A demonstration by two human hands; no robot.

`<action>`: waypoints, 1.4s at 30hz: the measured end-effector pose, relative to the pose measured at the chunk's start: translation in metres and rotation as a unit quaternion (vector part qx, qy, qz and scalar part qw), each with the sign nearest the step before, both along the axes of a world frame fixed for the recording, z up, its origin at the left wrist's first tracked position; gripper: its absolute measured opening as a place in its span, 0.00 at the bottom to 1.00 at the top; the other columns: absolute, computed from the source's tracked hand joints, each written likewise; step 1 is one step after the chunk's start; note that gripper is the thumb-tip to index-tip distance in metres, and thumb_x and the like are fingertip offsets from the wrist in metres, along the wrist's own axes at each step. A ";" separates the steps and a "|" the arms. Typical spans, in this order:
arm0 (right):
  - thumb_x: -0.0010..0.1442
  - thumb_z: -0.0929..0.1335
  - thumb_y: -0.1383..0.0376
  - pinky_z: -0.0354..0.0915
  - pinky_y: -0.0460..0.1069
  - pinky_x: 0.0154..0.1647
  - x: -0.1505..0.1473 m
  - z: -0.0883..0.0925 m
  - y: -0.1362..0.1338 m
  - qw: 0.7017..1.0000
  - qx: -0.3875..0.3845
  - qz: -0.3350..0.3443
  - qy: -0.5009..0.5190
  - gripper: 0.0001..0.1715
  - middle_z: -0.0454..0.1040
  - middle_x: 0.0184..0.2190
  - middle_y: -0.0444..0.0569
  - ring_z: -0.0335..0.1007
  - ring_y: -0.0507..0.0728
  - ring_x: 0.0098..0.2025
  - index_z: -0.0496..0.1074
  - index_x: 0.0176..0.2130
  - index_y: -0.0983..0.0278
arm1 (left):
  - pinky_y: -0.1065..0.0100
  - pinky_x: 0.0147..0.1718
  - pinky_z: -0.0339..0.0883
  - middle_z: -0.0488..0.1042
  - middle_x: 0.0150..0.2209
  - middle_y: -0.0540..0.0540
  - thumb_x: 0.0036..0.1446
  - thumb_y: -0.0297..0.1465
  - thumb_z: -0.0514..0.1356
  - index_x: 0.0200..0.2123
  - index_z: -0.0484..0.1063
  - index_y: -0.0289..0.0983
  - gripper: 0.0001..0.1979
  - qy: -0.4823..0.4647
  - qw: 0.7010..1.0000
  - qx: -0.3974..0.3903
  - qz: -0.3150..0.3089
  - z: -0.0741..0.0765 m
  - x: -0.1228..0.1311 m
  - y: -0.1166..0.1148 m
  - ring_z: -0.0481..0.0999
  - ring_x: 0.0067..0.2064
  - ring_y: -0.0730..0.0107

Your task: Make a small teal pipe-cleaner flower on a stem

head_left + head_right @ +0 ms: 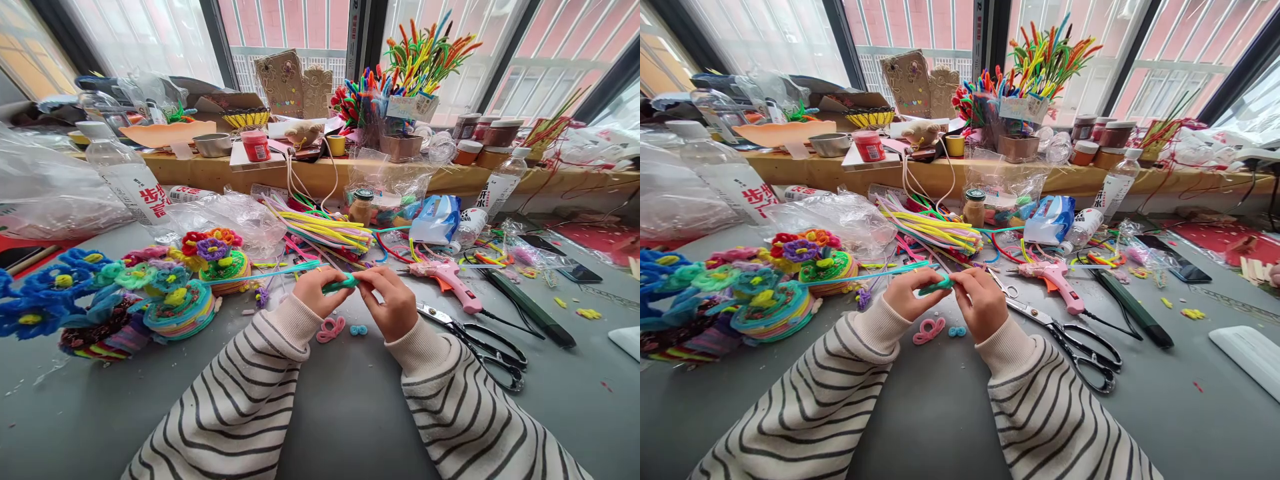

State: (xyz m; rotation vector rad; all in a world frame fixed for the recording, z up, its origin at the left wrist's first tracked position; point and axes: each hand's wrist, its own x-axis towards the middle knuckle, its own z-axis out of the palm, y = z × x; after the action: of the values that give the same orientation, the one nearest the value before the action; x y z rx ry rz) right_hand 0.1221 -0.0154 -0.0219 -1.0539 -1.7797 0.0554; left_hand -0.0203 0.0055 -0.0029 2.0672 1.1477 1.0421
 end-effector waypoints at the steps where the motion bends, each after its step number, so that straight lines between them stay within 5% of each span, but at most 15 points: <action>1: 0.52 0.60 0.70 0.65 0.49 0.37 -0.001 0.000 0.000 1.000 -0.004 0.005 0.006 0.12 0.70 0.30 0.49 0.66 0.54 0.34 0.69 0.35 0.62 | 0.71 0.27 0.62 0.70 0.22 0.49 0.41 0.33 0.58 0.23 0.69 0.35 0.06 -0.030 0.999 -0.035 -0.011 -0.001 0.001 0.000 0.67 0.26 0.74; 6: 0.50 0.62 0.70 0.67 0.46 0.31 -0.003 -0.001 -0.001 0.995 -0.062 0.018 0.074 0.12 0.71 0.31 0.48 0.68 0.52 0.31 0.68 0.37 0.63 | 0.66 0.30 0.66 0.73 0.21 0.47 0.35 0.35 0.62 0.25 0.67 0.33 0.14 -0.228 0.921 -0.295 -0.112 -0.004 0.004 0.000 0.73 0.27 0.69; 9: 0.50 0.62 0.69 0.68 0.46 0.32 -0.003 -0.003 -0.001 0.990 -0.089 0.012 0.105 0.14 0.72 0.31 0.47 0.69 0.51 0.29 0.67 0.39 0.63 | 0.65 0.30 0.67 0.74 0.21 0.47 0.32 0.33 0.64 0.26 0.68 0.32 0.15 -0.249 0.891 -0.361 -0.114 -0.001 0.004 0.000 0.74 0.26 0.68; 22: 0.51 0.61 0.70 0.66 0.48 0.38 0.000 0.000 0.000 0.994 -0.065 0.070 0.053 0.15 0.73 0.33 0.50 0.69 0.53 0.35 0.70 0.39 0.65 | 0.71 0.26 0.67 0.73 0.20 0.48 0.32 0.31 0.64 0.24 0.71 0.31 0.12 -0.255 0.882 -0.387 -0.084 0.001 0.001 0.000 0.73 0.25 0.71; 27: 0.50 0.60 0.72 0.68 0.45 0.31 -0.005 0.001 -0.004 0.982 -0.121 0.120 0.083 0.22 0.69 0.39 0.51 0.66 0.52 0.37 0.63 0.46 0.64 | 0.70 0.29 0.66 0.73 0.22 0.48 0.36 0.31 0.62 0.27 0.70 0.31 0.12 -0.248 0.915 -0.308 -0.075 0.001 0.001 0.001 0.73 0.27 0.71; 30: 0.49 0.60 0.72 0.68 0.45 0.29 -0.008 0.001 -0.004 0.978 -0.145 0.107 0.102 0.28 0.66 0.42 0.50 0.66 0.52 0.36 0.55 0.50 0.62 | 0.68 0.32 0.65 0.74 0.27 0.46 0.41 0.34 0.58 0.30 0.68 0.32 0.12 -0.189 0.963 -0.190 -0.001 0.005 -0.009 0.008 0.73 0.30 0.68; 32: 0.48 0.61 0.72 0.67 0.45 0.27 -0.008 0.000 -0.004 0.978 -0.157 0.084 0.109 0.28 0.66 0.41 0.50 0.66 0.51 0.34 0.53 0.51 0.62 | 0.66 0.33 0.64 0.73 0.29 0.43 0.45 0.35 0.55 0.32 0.68 0.33 0.13 -0.059 0.986 -0.053 0.149 0.009 -0.019 0.014 0.72 0.32 0.66; 34: 0.49 0.61 0.71 0.67 0.45 0.26 -0.008 -0.001 -0.003 0.978 -0.166 0.067 0.112 0.27 0.66 0.39 0.50 0.65 0.50 0.32 0.54 0.49 0.62 | 0.63 0.36 0.62 0.72 0.33 0.40 0.46 0.33 0.53 0.35 0.67 0.32 0.13 0.131 0.951 0.062 0.272 0.011 -0.029 0.021 0.71 0.36 0.60; 38: 0.49 0.60 0.71 0.66 0.45 0.24 -0.006 -0.003 -0.003 0.976 -0.178 0.059 0.109 0.24 0.66 0.38 0.50 0.64 0.50 0.29 0.55 0.47 0.63 | 0.65 0.34 0.61 0.71 0.38 0.39 0.46 0.28 0.51 0.41 0.63 0.32 0.16 0.386 0.893 0.050 0.228 0.009 -0.036 0.029 0.70 0.39 0.59; 42: 0.49 0.60 0.71 0.65 0.45 0.24 -0.007 -0.004 -0.002 0.975 -0.187 0.063 0.107 0.23 0.66 0.36 0.49 0.63 0.49 0.28 0.55 0.46 0.63 | 0.65 0.31 0.61 0.70 0.37 0.41 0.49 0.29 0.48 0.39 0.64 0.35 0.14 0.465 0.859 0.031 0.214 0.006 -0.033 0.033 0.70 0.38 0.59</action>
State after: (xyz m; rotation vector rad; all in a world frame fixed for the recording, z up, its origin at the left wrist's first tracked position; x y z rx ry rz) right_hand 0.1150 -0.0176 -0.0262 -1.1464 -1.6714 0.5812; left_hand -0.0538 0.0383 0.0031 2.4899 2.1273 0.1564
